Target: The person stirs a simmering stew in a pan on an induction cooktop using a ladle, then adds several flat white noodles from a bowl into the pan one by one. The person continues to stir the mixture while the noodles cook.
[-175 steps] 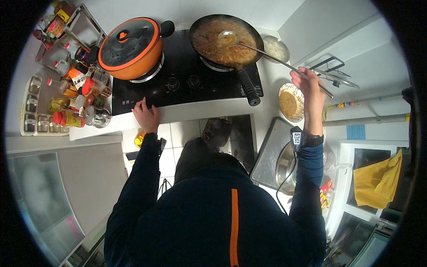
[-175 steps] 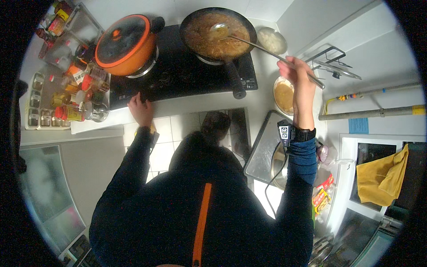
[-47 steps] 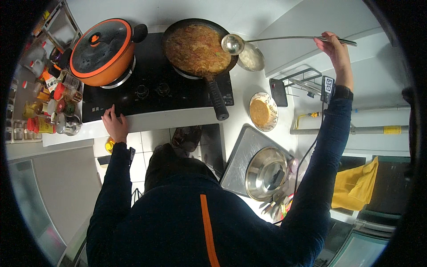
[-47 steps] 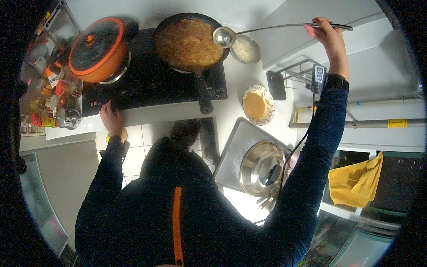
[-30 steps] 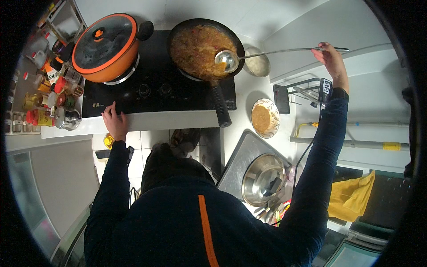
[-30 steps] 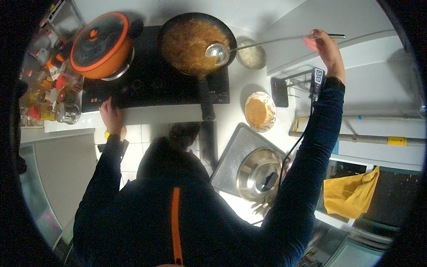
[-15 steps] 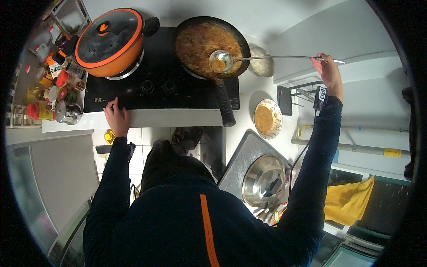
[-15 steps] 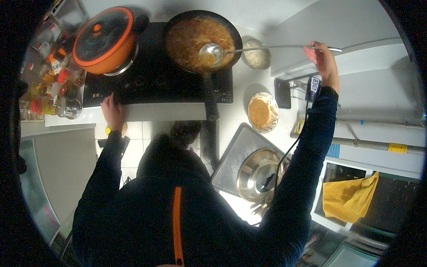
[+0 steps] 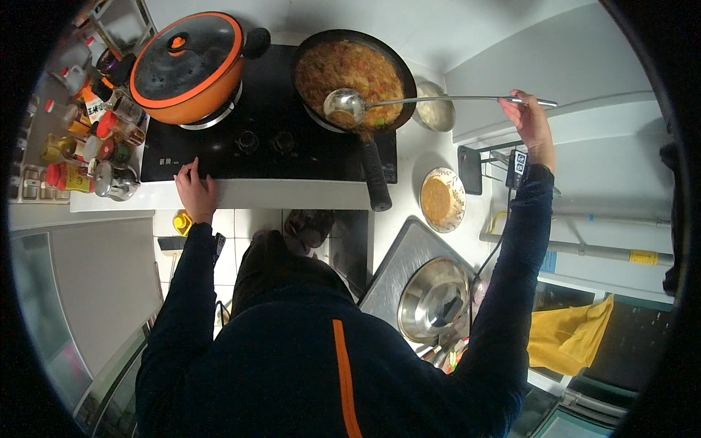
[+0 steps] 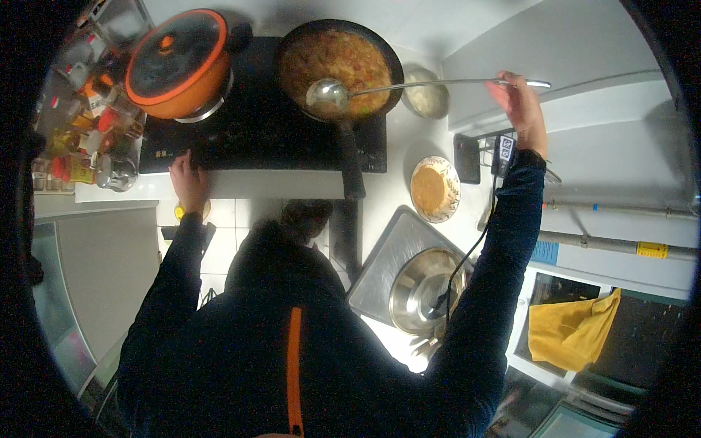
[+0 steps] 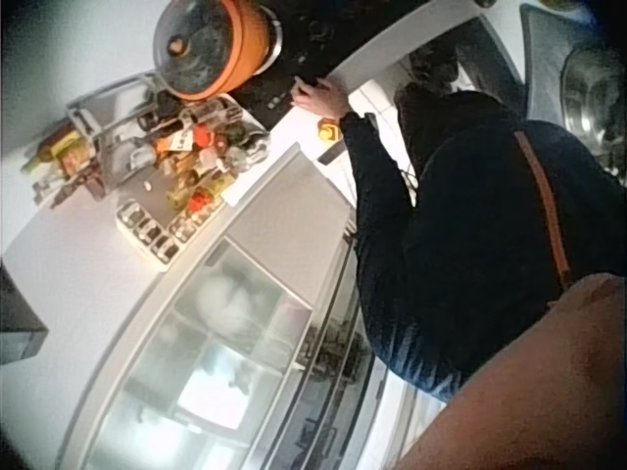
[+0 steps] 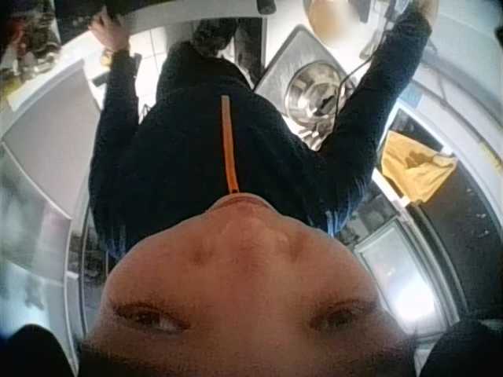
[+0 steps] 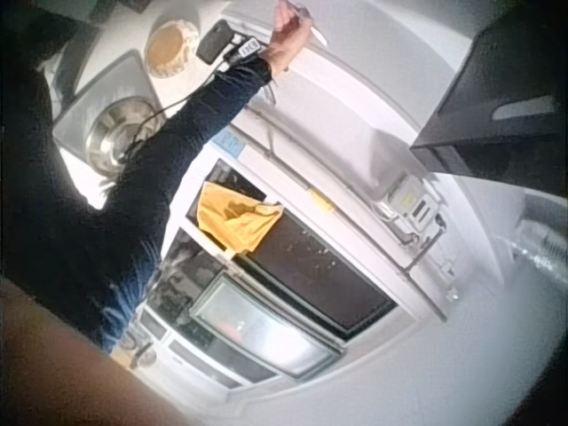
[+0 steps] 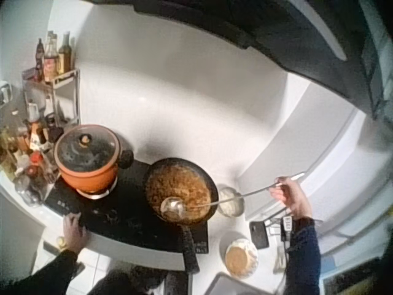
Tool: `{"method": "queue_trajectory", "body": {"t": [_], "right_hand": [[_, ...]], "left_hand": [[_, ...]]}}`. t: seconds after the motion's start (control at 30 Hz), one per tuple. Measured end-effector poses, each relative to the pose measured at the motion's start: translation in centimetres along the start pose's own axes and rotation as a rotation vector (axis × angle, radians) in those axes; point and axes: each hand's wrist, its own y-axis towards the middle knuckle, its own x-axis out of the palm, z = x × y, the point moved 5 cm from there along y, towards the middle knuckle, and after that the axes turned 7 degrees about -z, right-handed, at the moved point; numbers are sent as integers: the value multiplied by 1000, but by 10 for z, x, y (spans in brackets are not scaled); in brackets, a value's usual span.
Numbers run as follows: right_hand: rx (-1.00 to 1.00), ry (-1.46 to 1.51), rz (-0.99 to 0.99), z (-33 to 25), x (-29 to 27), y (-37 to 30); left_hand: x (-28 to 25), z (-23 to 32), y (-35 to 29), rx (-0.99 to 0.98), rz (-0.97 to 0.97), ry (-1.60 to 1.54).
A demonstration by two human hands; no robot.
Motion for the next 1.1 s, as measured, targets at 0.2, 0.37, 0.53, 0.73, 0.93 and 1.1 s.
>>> {"method": "queue_trajectory", "body": {"t": [0.2, 0.37, 0.53, 0.73, 0.93, 1.1], "right_hand": [[20, -81, -7, -5, 31, 0], [-1, -74, -7, 0, 43, 2], [3, -4, 28, 26, 48, -6], [88, 36, 34, 64, 56, -65], [15, 115, 149, 91, 81, -145], [-41, 156, 323, 104, 104, -211]], "left_hand": [[-2, 1, 0, 0, 4, -5], [-4, 4, 0, 1, 9, -14], [-6, 5, 1, 3, 12, -28], [-7, 4, 2, -12, 9, -36], [-6, 3, 1, -13, -12, -64], [-4, 0, 0, -24, -32, -16]]}}
